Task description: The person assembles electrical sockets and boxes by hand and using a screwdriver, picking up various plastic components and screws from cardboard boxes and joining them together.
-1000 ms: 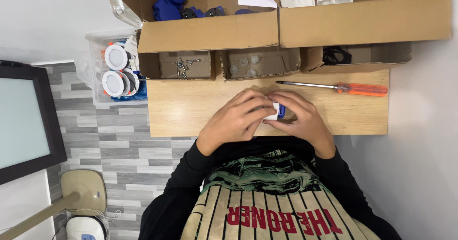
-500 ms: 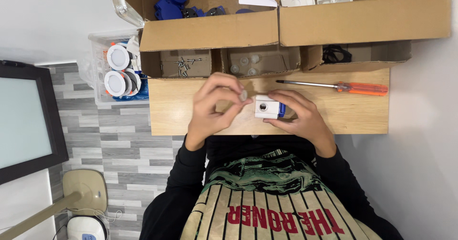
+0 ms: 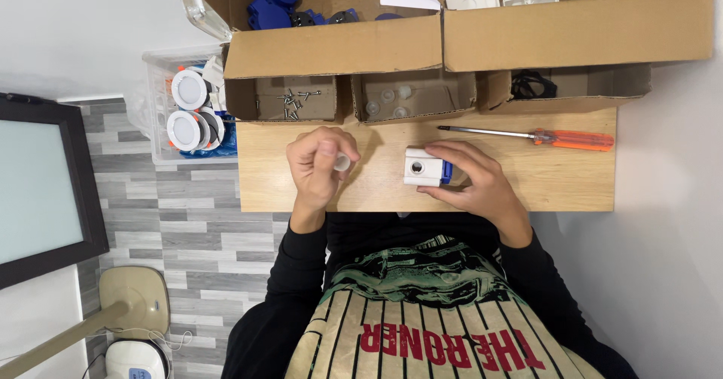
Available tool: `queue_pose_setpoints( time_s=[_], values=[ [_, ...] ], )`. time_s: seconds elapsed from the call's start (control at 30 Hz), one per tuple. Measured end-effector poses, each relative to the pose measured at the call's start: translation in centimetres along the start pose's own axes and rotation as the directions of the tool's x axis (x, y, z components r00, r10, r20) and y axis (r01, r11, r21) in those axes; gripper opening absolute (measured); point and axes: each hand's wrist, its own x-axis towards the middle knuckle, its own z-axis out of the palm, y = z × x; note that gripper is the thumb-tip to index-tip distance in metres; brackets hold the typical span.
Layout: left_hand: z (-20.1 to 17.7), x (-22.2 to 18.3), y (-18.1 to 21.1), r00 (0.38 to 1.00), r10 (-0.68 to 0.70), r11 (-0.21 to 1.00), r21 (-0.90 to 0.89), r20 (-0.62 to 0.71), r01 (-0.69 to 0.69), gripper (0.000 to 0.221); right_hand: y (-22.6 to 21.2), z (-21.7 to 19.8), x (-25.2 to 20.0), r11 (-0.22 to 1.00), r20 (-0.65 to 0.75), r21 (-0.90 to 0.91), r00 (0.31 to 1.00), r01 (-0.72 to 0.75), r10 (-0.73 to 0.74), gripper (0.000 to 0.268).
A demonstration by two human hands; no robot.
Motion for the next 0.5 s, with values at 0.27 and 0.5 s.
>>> queue_pose_setpoints(
  time_s=[0.27,0.5],
  values=[
    [4.4,3.6,4.7,0.990,0.137,0.936,0.322,0.036,-0.142,0.014,-0.1,0.1,0.1,1.000,-0.001,0.006,1.000,-0.004,0.004,0.056],
    [4.7,4.2,3.5,0.963,0.267,0.885,0.384,0.048,-0.264,0.027,-0.1,0.1,0.2,1.000,-0.002,0.008,1.000,0.019,-0.019,0.056]
  ],
)
